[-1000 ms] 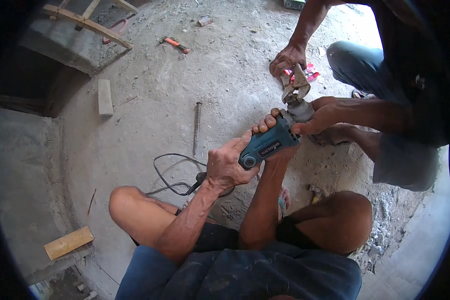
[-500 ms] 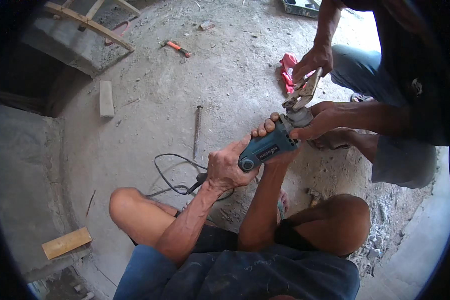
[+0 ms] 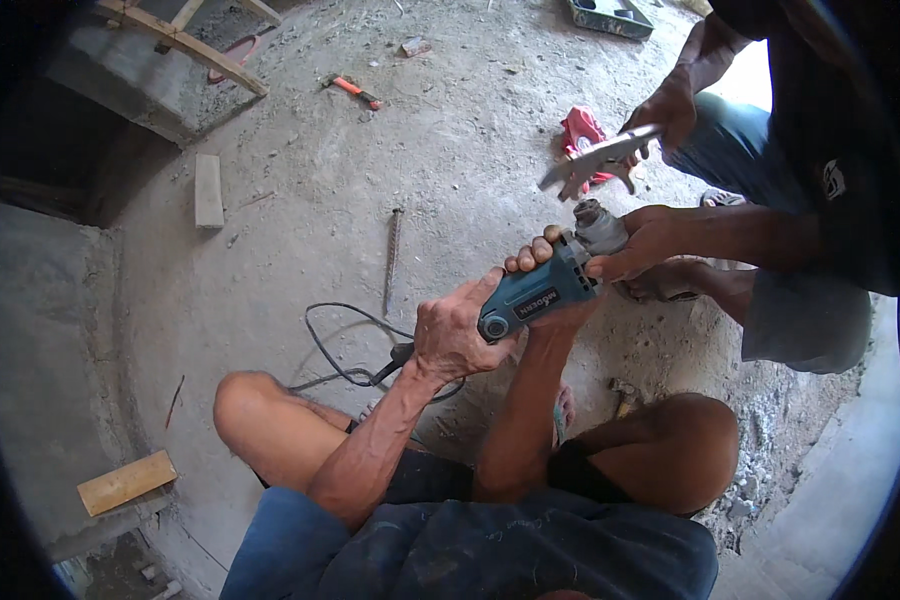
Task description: The person holds an angle grinder between their legs and uses locking pliers to grip the spindle nut, attempting to loosen it while another person assists by holding the tool body and using another set of pliers.
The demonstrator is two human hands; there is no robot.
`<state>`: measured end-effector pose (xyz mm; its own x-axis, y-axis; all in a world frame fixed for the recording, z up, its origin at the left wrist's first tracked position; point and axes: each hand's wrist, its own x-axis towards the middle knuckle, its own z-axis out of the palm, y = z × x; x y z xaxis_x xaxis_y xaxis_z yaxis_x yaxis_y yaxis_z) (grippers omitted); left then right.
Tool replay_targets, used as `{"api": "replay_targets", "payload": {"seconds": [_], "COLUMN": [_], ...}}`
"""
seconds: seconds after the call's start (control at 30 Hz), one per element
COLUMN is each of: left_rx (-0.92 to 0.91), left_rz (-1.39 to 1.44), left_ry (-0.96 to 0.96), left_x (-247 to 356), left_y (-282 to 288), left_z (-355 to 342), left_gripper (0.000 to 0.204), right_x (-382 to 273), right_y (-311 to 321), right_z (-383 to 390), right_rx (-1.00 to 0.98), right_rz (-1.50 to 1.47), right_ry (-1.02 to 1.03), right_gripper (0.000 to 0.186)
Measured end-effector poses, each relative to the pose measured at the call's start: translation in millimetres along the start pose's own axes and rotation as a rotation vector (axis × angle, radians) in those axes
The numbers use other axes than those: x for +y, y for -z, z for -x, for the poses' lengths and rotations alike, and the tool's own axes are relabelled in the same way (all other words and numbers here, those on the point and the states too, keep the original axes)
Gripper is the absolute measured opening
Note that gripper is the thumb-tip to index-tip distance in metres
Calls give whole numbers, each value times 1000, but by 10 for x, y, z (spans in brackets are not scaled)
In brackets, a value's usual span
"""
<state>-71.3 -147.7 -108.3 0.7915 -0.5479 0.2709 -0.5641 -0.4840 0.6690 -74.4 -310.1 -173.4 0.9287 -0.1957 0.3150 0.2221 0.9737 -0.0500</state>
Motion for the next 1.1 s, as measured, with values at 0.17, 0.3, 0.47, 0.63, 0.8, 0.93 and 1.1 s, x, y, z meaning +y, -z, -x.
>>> {"api": "replay_targets", "payload": {"seconds": [0.17, 0.3, 0.47, 0.63, 0.8, 0.93, 1.1], "left_rx": [-96, -221, -504, -742, -680, -715, -321], "left_rz": [14, 49, 72, 736, 1192, 1292, 1028], "left_ry": [140, 258, 403, 647, 666, 714, 665], "left_x": [-40, -97, -364, -809, -871, -1059, -893], "left_y": [73, 112, 165, 148, -100, -286, -498], "left_z": [3, -59, -170, -241, -266, -308, -411], "left_gripper": [65, 63, 74, 91, 97, 71, 48], "right_x": [92, 138, 279, 403, 432, 422, 265], "right_y": [-85, -19, 34, 69, 220, 206, 396], "right_z": [3, 14, -16, -28, -18, -77, -196], "right_rx": [138, 325, 622, 716, 659, 762, 706], "right_rz": [-8, 11, 124, 279, 466, 617, 1282], "right_ry": [-14, -9, -14, -49, -113, -205, -287], "right_gripper": [73, 74, 74, 83, 90, 89, 82]}}
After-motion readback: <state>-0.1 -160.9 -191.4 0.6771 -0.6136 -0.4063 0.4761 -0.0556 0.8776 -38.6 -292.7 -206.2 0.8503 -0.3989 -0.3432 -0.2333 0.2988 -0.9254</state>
